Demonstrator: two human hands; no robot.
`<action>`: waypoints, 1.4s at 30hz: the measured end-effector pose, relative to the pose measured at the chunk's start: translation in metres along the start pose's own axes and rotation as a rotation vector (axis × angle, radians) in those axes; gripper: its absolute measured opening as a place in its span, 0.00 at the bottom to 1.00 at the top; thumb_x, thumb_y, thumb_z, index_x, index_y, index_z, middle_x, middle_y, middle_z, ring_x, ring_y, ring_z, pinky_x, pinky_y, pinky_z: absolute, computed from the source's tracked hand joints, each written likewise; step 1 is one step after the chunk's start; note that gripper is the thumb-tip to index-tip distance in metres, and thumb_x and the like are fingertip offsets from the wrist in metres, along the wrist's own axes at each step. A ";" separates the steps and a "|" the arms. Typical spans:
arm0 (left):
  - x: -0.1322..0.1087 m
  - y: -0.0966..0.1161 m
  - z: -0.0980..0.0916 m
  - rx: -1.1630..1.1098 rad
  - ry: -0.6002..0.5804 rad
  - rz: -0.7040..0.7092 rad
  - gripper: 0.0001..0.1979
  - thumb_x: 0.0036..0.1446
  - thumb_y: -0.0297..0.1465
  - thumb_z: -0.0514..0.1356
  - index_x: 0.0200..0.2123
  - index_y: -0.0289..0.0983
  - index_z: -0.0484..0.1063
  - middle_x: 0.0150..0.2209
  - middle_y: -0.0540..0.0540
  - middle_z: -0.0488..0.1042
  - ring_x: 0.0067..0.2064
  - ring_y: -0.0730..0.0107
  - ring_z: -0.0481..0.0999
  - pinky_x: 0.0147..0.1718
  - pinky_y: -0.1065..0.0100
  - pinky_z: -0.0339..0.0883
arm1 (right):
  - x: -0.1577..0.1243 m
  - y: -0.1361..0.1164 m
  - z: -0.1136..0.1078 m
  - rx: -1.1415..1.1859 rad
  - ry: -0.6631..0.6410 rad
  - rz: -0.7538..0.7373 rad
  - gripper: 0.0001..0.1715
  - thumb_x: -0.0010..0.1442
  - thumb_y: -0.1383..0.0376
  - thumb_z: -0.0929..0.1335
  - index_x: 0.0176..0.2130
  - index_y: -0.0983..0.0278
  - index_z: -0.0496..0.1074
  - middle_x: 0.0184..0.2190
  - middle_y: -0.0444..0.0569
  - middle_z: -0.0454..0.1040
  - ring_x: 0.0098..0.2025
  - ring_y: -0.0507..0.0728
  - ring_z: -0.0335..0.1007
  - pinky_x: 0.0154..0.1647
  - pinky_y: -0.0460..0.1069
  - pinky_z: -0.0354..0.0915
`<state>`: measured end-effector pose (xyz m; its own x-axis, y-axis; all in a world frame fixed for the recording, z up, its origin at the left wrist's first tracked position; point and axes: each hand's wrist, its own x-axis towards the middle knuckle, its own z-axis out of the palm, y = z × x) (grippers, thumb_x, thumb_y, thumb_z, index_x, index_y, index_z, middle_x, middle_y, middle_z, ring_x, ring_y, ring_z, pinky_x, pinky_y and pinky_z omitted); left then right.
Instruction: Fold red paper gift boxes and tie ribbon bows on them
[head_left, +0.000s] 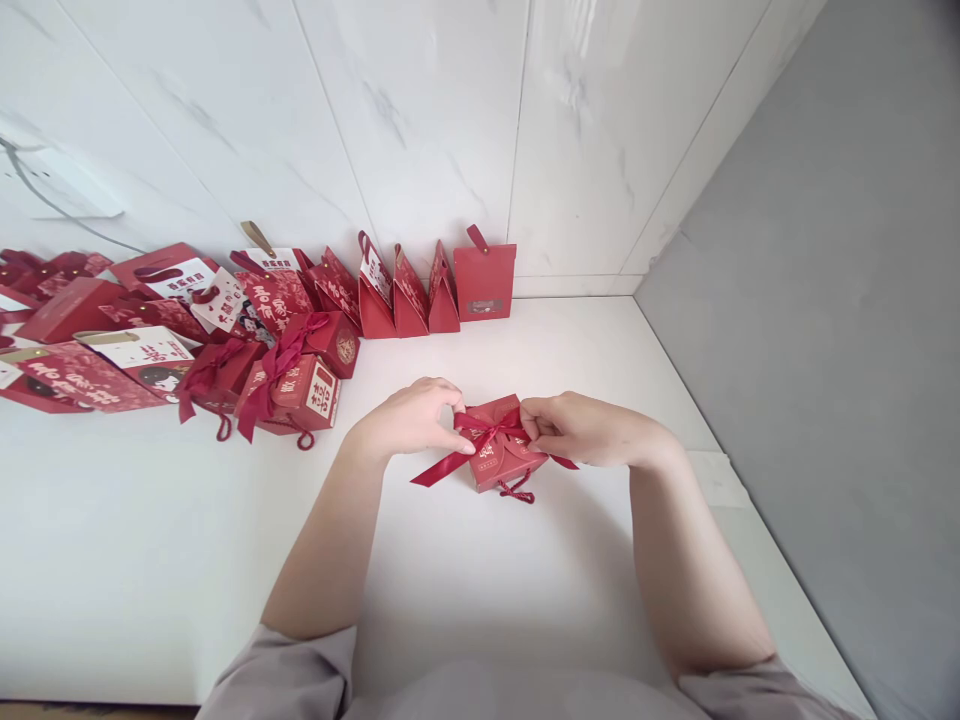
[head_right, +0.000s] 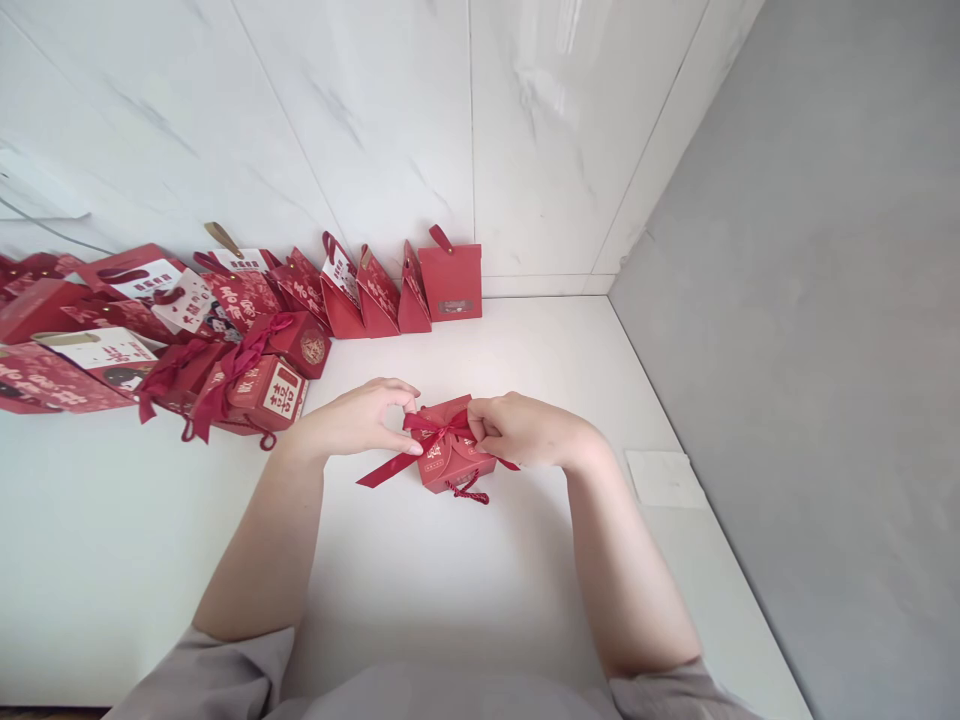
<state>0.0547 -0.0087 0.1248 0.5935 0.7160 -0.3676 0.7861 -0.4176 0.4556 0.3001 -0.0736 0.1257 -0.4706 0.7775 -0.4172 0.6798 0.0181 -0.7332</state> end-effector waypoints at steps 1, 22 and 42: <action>0.000 0.000 0.000 0.000 0.002 0.000 0.25 0.41 0.52 0.65 0.38 0.41 0.72 0.56 0.45 0.68 0.59 0.53 0.64 0.53 0.62 0.60 | 0.000 0.000 -0.001 0.000 -0.003 -0.001 0.06 0.52 0.69 0.63 0.29 0.60 0.58 0.20 0.39 0.64 0.22 0.50 0.52 0.21 0.47 0.48; 0.000 0.009 0.003 -0.024 -0.018 0.121 0.17 0.46 0.45 0.64 0.33 0.39 0.71 0.52 0.45 0.70 0.53 0.55 0.69 0.47 0.63 0.63 | -0.008 0.014 -0.017 0.081 0.177 -0.046 0.21 0.60 0.49 0.65 0.47 0.58 0.68 0.33 0.46 0.75 0.34 0.56 0.69 0.34 0.50 0.62; 0.001 0.008 0.004 -0.027 -0.037 0.039 0.20 0.43 0.50 0.65 0.30 0.40 0.71 0.43 0.49 0.73 0.40 0.62 0.72 0.35 0.65 0.63 | 0.003 0.013 -0.008 0.042 -0.017 0.007 0.13 0.57 0.57 0.65 0.26 0.62 0.65 0.23 0.42 0.66 0.23 0.51 0.55 0.24 0.47 0.52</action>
<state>0.0627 -0.0137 0.1245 0.6300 0.6779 -0.3790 0.7576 -0.4290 0.4920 0.3117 -0.0658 0.1193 -0.4758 0.7667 -0.4310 0.6592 -0.0136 -0.7519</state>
